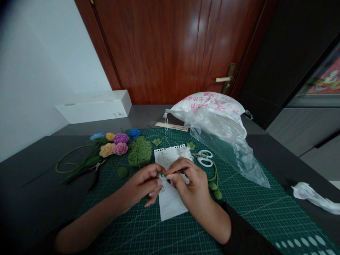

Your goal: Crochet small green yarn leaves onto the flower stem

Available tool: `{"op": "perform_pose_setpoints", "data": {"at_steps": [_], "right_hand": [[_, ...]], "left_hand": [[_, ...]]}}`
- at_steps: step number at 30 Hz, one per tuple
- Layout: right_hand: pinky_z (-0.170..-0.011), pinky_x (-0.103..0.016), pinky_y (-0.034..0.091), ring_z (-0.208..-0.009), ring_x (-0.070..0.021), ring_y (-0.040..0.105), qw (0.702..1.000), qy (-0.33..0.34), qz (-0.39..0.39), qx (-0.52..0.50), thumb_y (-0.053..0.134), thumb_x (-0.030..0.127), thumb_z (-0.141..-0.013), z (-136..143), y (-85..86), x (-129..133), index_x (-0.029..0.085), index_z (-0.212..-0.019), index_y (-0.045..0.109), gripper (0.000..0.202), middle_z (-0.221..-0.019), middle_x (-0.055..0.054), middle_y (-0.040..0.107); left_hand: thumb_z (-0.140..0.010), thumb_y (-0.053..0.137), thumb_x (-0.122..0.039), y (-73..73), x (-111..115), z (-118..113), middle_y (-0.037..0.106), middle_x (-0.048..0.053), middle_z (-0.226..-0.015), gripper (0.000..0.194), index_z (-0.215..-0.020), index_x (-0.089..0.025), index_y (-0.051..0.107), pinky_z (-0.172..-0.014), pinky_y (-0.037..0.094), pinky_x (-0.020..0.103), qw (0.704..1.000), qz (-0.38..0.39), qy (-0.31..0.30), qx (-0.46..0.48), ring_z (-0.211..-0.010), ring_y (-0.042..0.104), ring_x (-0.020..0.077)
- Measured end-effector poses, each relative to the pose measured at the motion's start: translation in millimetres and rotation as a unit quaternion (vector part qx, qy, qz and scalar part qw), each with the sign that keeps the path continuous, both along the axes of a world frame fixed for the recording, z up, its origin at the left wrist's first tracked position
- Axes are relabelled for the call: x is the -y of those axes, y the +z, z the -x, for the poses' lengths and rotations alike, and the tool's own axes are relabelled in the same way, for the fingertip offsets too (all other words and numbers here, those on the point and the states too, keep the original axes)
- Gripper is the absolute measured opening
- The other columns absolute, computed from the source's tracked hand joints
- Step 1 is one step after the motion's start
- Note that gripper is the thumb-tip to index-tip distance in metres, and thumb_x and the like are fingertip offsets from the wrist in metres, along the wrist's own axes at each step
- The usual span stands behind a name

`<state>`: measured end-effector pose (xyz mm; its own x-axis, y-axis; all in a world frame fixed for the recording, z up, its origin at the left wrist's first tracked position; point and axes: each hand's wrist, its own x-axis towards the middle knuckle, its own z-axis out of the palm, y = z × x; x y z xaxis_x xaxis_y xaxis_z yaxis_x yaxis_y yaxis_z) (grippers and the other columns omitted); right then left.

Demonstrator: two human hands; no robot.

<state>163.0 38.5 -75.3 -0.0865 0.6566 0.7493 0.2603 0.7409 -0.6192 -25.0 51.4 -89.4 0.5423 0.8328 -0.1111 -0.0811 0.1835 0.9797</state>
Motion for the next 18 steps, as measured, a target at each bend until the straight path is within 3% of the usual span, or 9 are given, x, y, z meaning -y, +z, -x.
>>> {"op": "perform_pose_setpoints", "data": {"at_steps": [10, 18], "right_hand": [[-0.073, -0.034, 0.059, -0.081, -0.0191, 0.071, 0.993, 0.079, -0.026, 0.078, 0.058, 0.01, -0.095, 4.2, -9.3, 4.2, 0.024, -0.099, 0.065, 0.016, -0.083, -0.003, 0.072], [-0.072, -0.033, 0.057, -0.08, -0.0176, 0.069, 0.998, 0.047, -0.018, 0.038, 0.062, 0.009, -0.094, 3.5, -3.6, 4.9, 0.023, -0.094, 0.063, 0.015, -0.083, -0.002, 0.071]], "left_hand": [[-0.085, 0.063, -0.026, 1.5, 1.9, 0.2, 0.049, -0.009, -0.058, 0.02, -0.1, -0.017, 0.053, -0.034, 0.037, 0.017, 1.0, 0.006, -0.017, -0.006, -0.038, 0.04, 0.0056], [-0.089, 0.059, -0.03, 11.1, 2.6, 0.2, 0.046, -0.008, -0.059, 0.019, -0.101, -0.016, 0.052, -0.035, 0.04, 0.017, 1.0, 0.002, -0.021, 0.007, -0.043, 0.04, 0.0072]]}}
